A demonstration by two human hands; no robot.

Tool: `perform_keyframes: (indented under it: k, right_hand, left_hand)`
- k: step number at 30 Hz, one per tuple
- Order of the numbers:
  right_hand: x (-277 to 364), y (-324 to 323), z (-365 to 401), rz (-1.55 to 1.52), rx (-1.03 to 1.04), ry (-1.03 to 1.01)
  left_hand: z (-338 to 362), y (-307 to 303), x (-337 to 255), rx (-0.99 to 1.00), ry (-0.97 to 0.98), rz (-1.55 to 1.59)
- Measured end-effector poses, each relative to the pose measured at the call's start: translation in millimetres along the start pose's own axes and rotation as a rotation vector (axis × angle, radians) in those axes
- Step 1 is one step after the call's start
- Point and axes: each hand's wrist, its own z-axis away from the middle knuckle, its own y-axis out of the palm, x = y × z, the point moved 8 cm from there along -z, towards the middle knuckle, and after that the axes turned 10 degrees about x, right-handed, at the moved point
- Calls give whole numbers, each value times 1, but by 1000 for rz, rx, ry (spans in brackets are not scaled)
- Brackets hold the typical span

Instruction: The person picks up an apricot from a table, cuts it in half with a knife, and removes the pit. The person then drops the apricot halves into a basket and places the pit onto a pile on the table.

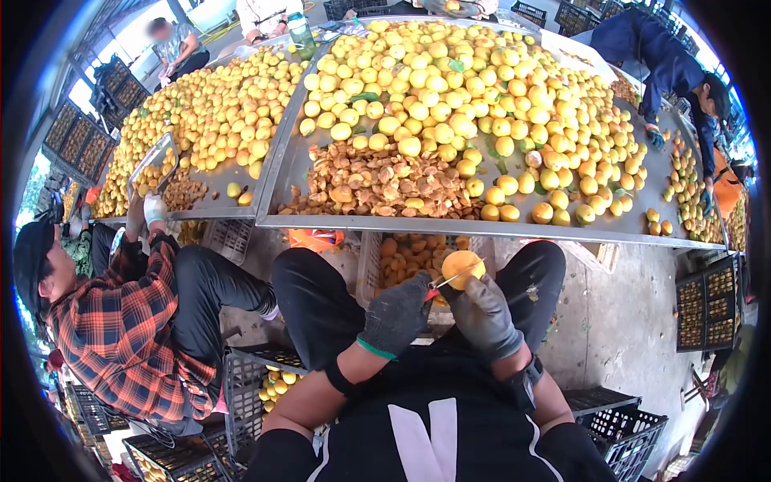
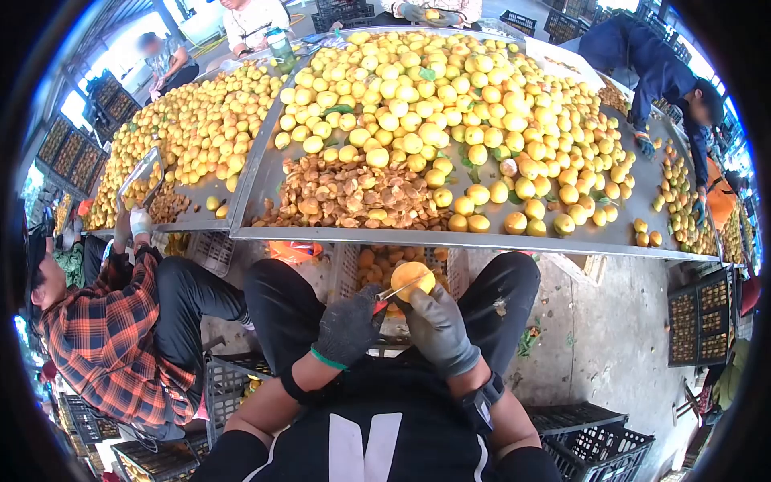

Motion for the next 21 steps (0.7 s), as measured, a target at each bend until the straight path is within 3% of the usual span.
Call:
perform_keyframes:
  k: [2, 5, 9, 11, 12, 14, 18, 20, 21]
  right_hand:
    - [18, 10, -2, 393, -4, -159]
    - [19, 1, 3, 648, 13, -100]
    - [7, -6, 2, 364, 99, -33]
    - [-1, -8, 3, 57, -9, 30]
    - [-4, -8, 3, 57, -6, 30]
    - [10, -11, 6, 486, -86, -141]
    - [10, -12, 16, 542, -35, -79]
    - [6, -4, 11, 251, 32, -38]
    - [6, -5, 12, 252, 34, -39]
  left_hand:
    - [-2, -1, 3, -19, 37, 43]
    - [2, -3, -3, -52, 69, 9]
    - [4, -2, -2, -71, 72, 24]
    - [2, 0, 2, -46, 48, 52]
    - [2, -1, 2, -49, 48, 51]
    - [0, 5, 4, 37, 29, 21]
    - [11, 8, 5, -80, 108, -11]
    - [11, 5, 6, -107, 144, 7]
    - [10, 4, 8, -109, 145, 7]
